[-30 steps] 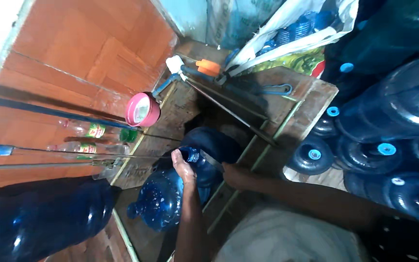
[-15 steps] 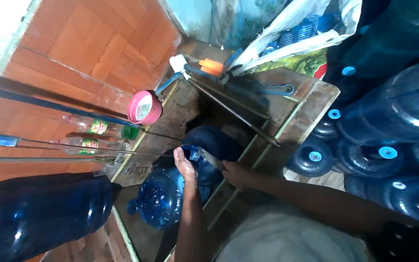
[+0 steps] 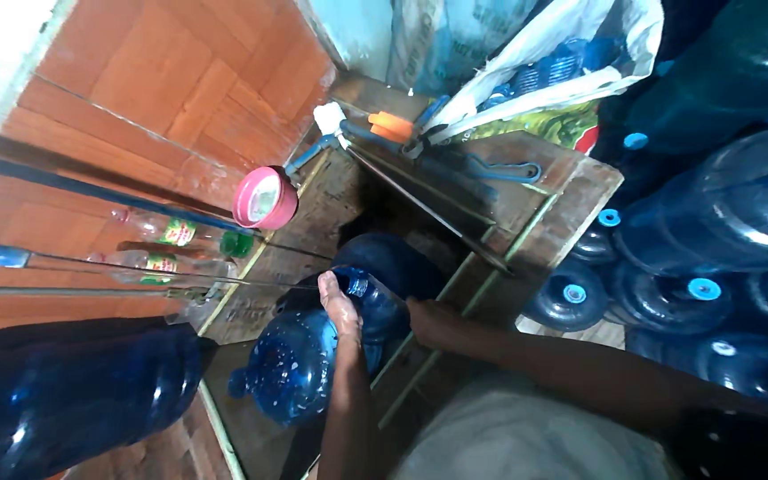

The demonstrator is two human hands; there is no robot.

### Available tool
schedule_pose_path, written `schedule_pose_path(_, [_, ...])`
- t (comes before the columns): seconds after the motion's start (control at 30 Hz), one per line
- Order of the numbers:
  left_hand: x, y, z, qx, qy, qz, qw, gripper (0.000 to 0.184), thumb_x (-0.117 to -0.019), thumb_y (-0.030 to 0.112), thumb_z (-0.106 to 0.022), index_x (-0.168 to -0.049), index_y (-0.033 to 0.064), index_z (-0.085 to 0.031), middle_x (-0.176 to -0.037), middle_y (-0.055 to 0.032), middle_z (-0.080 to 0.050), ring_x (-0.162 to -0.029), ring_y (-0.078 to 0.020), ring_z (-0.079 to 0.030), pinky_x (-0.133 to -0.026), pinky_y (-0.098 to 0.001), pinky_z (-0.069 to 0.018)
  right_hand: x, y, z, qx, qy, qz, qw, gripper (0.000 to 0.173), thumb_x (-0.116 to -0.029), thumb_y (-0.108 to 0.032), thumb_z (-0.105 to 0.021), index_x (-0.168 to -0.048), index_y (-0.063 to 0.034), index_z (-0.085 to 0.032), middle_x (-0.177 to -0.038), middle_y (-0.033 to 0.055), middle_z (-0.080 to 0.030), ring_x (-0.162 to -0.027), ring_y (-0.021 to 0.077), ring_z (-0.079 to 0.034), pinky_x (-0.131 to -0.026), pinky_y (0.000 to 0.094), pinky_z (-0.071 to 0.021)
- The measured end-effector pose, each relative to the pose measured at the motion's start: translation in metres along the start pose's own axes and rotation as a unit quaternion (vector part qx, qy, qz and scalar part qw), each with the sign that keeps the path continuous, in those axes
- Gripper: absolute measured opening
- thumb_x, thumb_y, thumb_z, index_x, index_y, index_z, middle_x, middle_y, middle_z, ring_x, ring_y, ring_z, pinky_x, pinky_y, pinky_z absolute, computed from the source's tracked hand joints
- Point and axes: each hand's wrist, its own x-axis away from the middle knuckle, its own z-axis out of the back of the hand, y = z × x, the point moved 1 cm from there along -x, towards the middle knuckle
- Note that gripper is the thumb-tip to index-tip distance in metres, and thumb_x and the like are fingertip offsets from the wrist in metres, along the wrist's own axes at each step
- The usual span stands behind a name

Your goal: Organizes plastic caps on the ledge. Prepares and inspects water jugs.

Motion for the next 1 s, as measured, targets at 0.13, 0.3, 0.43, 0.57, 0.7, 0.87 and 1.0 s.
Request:
schedule_pose_path(0.13, [-0.003,-0.001,0.002,-0.01,-0.002,-0.001,1.0,0.039,-0.1125,0.019,-0.03,-0.132,-0.0073,-0.051,-0.123,-0.0153,-0.059,-0.111,-0.0122,-0.058,-0.1,-0.0299,-0.0478,-0.007,0.007,-0.002,-0.03,-0.005,0.0,1.0,0.044,-0.1073,-0.013,-0.047,-0.148,0.0026,-0.04,-0.131,0.0292,-0.061,-0.122,0.0439,-0.062,-0.1,0.0583,-0.0496])
schedule_pose_path(0.3, [-0.003,0.001,0.002,-0.012,-0.007,0.002,1.0,0.04,-0.1128,0.018,-0.028,-0.136,-0.0074,-0.049,-0.131,-0.0175,-0.056,-0.117,-0.0139,-0.057,-0.103,-0.0302,-0.046,0.009,0.008,0.011,-0.047,-0.021,0.006,0.999,0.04,-0.1088,-0.014,-0.043,-0.147,-0.0004,-0.042,-0.124,0.0271,-0.062,-0.105,0.0397,-0.067,-0.089,0.0533,-0.0543])
schedule_pose_path(0.43, [-0.001,0.0,0.004,-0.023,-0.011,-0.005,1.0,0.043,-0.1126,0.018,-0.028,-0.141,-0.0095,-0.045,-0.141,-0.0211,-0.052,-0.126,-0.0166,-0.053,-0.109,-0.0315,-0.042,0.001,0.002,0.009,-0.036,0.008,0.028,0.999,0.04,-0.1079,-0.013,-0.044,-0.146,0.0008,-0.042,-0.126,0.0284,-0.062,-0.117,0.0436,-0.064,-0.096,0.058,-0.0509])
schedule_pose_path(0.57, [-0.003,0.012,0.015,-0.086,-0.067,0.028,0.994,0.046,-0.1129,0.018,-0.028,-0.146,-0.0116,-0.04,-0.154,-0.0248,-0.041,-0.14,-0.0211,-0.044,-0.118,-0.0331,-0.0328,-0.025,0.005,0.027,0.016,0.014,0.024,0.999,0.045,-0.1051,-0.007,-0.047,-0.148,0.002,-0.04,-0.135,0.0302,-0.058,-0.125,0.046,-0.059,-0.101,0.061,-0.0477])
schedule_pose_path(0.7, [-0.025,0.062,0.018,-0.317,-0.226,0.107,0.915,0.043,-0.1084,0.024,-0.051,-0.142,-0.0028,-0.054,-0.146,-0.021,-0.053,-0.136,-0.0269,-0.05,-0.114,-0.0451,-0.0383,-0.03,0.008,0.029,0.057,0.037,0.033,0.997,0.044,-0.1048,-0.006,-0.047,-0.147,0.0047,-0.04,-0.133,0.0324,-0.059,-0.126,0.0494,-0.057,-0.103,0.0627,-0.0453])
schedule_pose_path(0.87, [-0.038,0.085,-0.029,-0.672,-0.348,0.083,0.648,0.048,-0.0971,0.033,-0.068,-0.132,0.0013,-0.062,-0.133,-0.025,-0.061,-0.128,-0.0403,-0.056,-0.108,-0.0602,-0.0414,-0.024,0.002,0.025,0.077,0.03,0.01,0.997,0.044,-0.1057,-0.003,-0.045,-0.148,0.0044,-0.037,-0.131,0.0324,-0.06,-0.125,0.0492,-0.058,-0.103,0.061,-0.0461])
schedule_pose_path(1.0, [-0.053,0.079,-0.032,-0.688,-0.395,0.041,0.608,0.036,-0.1024,0.02,-0.058,-0.136,0.0066,-0.062,-0.136,-0.0222,-0.061,-0.131,-0.0388,-0.055,-0.11,-0.059,-0.0408,-0.025,-0.001,0.022,0.096,0.039,0.009,0.995,0.04,-0.1074,-0.004,-0.041,-0.147,0.0042,-0.038,-0.128,0.0319,-0.061,-0.123,0.0483,-0.06,-0.101,0.0598,-0.0478])
